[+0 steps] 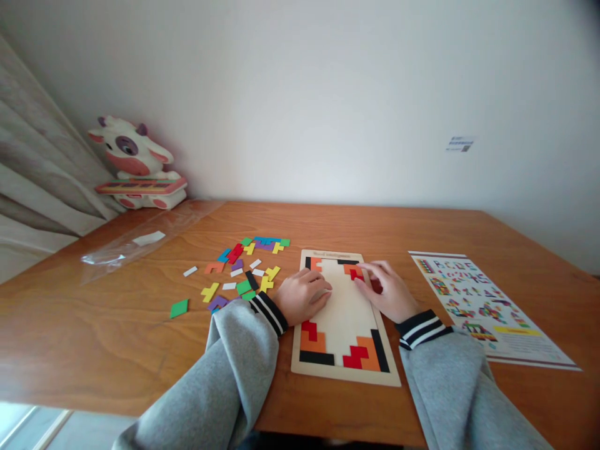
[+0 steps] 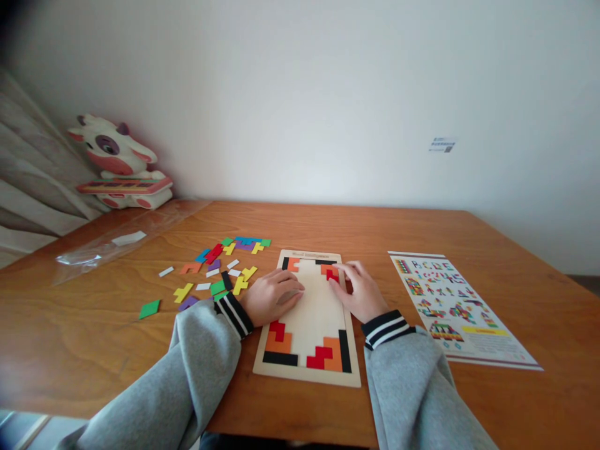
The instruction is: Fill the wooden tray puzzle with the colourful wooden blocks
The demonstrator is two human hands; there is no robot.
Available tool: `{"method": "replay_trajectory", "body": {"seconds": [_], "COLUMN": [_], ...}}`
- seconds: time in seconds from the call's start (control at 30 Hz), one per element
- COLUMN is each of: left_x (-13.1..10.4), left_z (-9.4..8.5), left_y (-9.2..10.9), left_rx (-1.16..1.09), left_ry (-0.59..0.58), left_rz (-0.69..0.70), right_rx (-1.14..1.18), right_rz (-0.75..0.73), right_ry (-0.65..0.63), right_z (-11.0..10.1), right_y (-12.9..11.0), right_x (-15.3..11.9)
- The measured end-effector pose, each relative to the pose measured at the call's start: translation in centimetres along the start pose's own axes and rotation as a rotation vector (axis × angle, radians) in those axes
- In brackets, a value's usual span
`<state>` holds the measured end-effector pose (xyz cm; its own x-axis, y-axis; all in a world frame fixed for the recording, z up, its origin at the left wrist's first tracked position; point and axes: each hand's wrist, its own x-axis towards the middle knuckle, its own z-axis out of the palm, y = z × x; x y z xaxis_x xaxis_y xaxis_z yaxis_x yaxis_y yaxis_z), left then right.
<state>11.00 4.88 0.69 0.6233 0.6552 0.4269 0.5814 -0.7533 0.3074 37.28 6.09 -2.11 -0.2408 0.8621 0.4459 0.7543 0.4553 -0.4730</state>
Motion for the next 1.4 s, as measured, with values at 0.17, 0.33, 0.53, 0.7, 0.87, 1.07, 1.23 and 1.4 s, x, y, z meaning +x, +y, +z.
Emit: {"method": "replay_trajectory", "body": {"seconds": [0.17,0.33,0.53,0.7,0.87,1.07,1.23,1.4], "left_x": [0.0,0.2,-1.7,-4.1,-4.8,-4.7,-4.7,-5.1], "left_z": [0.1,-0.6,-3.6,-6.0,-7.0,-7.4,-7.5,-7.6], "left_y": [0.1,-0.9,-6.3,-9.6,-10.3,-10.5,-10.9,-11.5], "left_rx": [0.026,0.191,0.447,0.495,0.511,0.472,0.452,0.472], "left_ry": [0.027,0.181,0.266,0.183,0.086,0.092,0.109,0.117], "left_rz": [0.013,-0.136,-0.609,-0.947,-1.055,-1.053,-1.061,-1.092], "right_rx": [-0.007,0.028,0.082,0.092,0.089,0.080,0.090,0.108], "right_rz": [-0.017,0.000,0.020,0.018,0.006,0.012,0.016,0.008], "right_ry": [-0.009,-0.015,-0.008,-0.010,-0.003,0.007,-0.001,0.013], "right_z": [-0.1,-0.1,0.0,-0.1,-0.1,0.0,0.0,0.1], "right_y": [-0.1,-0.3,-0.2,-0.2,-0.2,-0.2,-0.4,-0.4], "right_x": [0.0,0.0,0.0,0.0,0.0,0.0,-0.1,-0.1]}}
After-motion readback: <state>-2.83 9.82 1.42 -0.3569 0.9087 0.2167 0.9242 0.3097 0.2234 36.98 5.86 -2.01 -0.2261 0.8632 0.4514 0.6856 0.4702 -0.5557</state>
